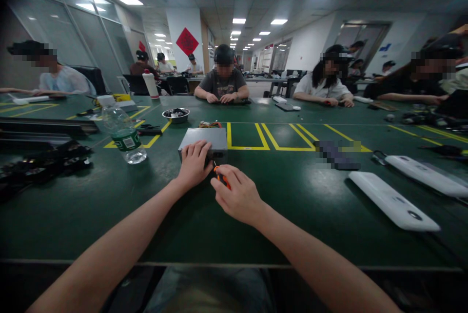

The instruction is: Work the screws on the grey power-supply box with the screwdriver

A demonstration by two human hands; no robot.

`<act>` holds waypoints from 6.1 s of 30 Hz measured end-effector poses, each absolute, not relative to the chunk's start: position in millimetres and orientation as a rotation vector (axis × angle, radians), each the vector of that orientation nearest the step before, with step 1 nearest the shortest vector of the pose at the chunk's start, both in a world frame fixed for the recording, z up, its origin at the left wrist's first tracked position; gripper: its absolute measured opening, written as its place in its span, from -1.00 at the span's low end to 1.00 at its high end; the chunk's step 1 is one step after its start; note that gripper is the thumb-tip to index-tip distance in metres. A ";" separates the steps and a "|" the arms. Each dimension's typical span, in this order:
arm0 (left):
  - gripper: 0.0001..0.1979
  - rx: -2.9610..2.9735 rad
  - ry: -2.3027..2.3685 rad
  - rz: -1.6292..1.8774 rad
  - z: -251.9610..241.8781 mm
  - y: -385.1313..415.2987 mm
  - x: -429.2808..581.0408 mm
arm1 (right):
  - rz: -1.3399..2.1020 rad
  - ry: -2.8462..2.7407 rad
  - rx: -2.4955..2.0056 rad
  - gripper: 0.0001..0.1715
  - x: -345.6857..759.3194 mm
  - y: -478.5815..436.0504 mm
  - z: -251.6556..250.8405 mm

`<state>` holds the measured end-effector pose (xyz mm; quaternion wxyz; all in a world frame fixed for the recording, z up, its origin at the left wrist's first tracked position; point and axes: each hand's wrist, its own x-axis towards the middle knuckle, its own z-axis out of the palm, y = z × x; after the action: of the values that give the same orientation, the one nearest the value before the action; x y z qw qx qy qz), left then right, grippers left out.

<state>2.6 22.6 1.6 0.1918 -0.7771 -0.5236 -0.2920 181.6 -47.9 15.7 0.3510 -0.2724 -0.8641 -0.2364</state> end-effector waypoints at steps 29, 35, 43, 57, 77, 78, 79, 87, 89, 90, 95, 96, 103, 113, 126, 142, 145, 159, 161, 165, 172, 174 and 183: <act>-0.51 -2.183 -1.478 -0.812 1.9 21.7 2.8 | -0.626 -2.224 -0.727 -0.69 180.1 -48.2 12.2; -0.51 -2.193 -1.475 -0.809 2.0 21.4 1.8 | -0.671 -2.185 -0.782 -0.72 182.6 -48.1 14.0; -0.50 -2.194 -1.478 -0.821 1.0 23.1 2.2 | -0.582 -2.221 -0.749 -0.71 179.8 -49.9 16.2; -0.56 -2.171 -1.506 -0.853 0.6 24.5 4.2 | -0.524 -2.189 -0.765 -0.73 183.2 -47.4 17.5; -0.61 -2.150 -1.514 -0.837 1.8 24.7 4.4 | -0.579 -2.259 -0.748 -0.69 180.3 -50.6 14.3; -0.61 -2.152 -1.514 -0.839 1.9 24.7 4.4 | -0.604 -2.251 -0.758 -0.69 181.2 -50.1 13.9; -0.61 -2.152 -1.514 -0.841 1.9 24.7 4.5 | -0.627 -2.242 -0.764 -0.71 182.5 -49.2 13.8; -0.61 -2.142 -1.509 -0.820 0.6 25.4 4.4 | -0.620 -2.228 -0.842 -0.80 186.8 -45.9 15.0; -0.60 -2.141 -1.508 -0.819 0.4 25.3 4.2 | -0.585 -2.261 -0.837 -0.75 183.7 -48.3 14.6; -0.60 -2.140 -1.509 -0.820 0.3 25.3 4.1 | -0.564 -2.280 -0.828 -0.74 182.0 -49.6 14.3; -0.60 -2.149 -1.498 -0.820 0.6 24.9 3.6 | -0.402 -2.388 -0.763 -0.80 176.1 -55.8 13.1; -0.60 -2.149 -1.494 -0.818 0.8 24.7 3.6 | -0.386 -2.406 -0.735 -0.79 175.3 -56.5 12.8; -0.60 -2.143 -1.493 -0.811 1.3 23.9 3.6 | -0.653 -2.429 -0.528 -0.69 172.7 -52.1 6.9; -0.60 -2.126 -1.496 -0.813 -0.7 25.4 3.4 | -0.582 -2.350 -0.422 -0.78 170.9 -45.4 4.4; -0.60 -2.129 -1.496 -0.817 0.8 23.7 4.3 | -0.582 -2.291 -0.418 -0.78 170.5 -45.7 3.4; -0.59 -2.152 -1.497 -0.822 2.1 23.2 3.8 | -0.587 -2.323 -0.520 -0.74 172.4 -47.3 6.8; -0.60 -2.142 -1.508 -0.815 1.5 23.7 4.0 | -0.522 -2.354 -0.500 -0.70 171.4 -48.9 7.9; -0.61 -2.136 -1.497 -0.832 0.7 24.8 3.7 | -0.438 -2.310 -0.476 -0.68 168.4 -49.3 4.3; -0.61 -2.140 -1.494 -0.832 0.8 25.0 3.5 | -0.482 -2.356 -0.500 -0.71 168.6 -51.2 5.3; -0.62 -2.139 -1.490 -0.839 0.7 25.7 2.8 | -0.589 -2.357 -0.558 -0.71 169.6 -50.6 7.5; -0.62 -2.132 -1.502 -0.856 0.1 26.2 3.5 | -0.522 -2.242 -0.568 -0.71 170.8 -44.9 5.5; -0.62 -2.132 -1.505 -0.861 0.0 26.6 3.9 | -0.495 -2.234 -0.553 -0.76 171.2 -43.9 3.3; -0.61 -2.142 -1.502 -0.858 1.9 25.4 3.9 | -0.618 -2.270 -0.631 -0.88 171.2 -44.1 5.3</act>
<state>3.9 25.4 1.9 0.1930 -0.7635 -0.5351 -0.3056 171.2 -44.1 5.3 0.3454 -0.2432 -0.8746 -0.2379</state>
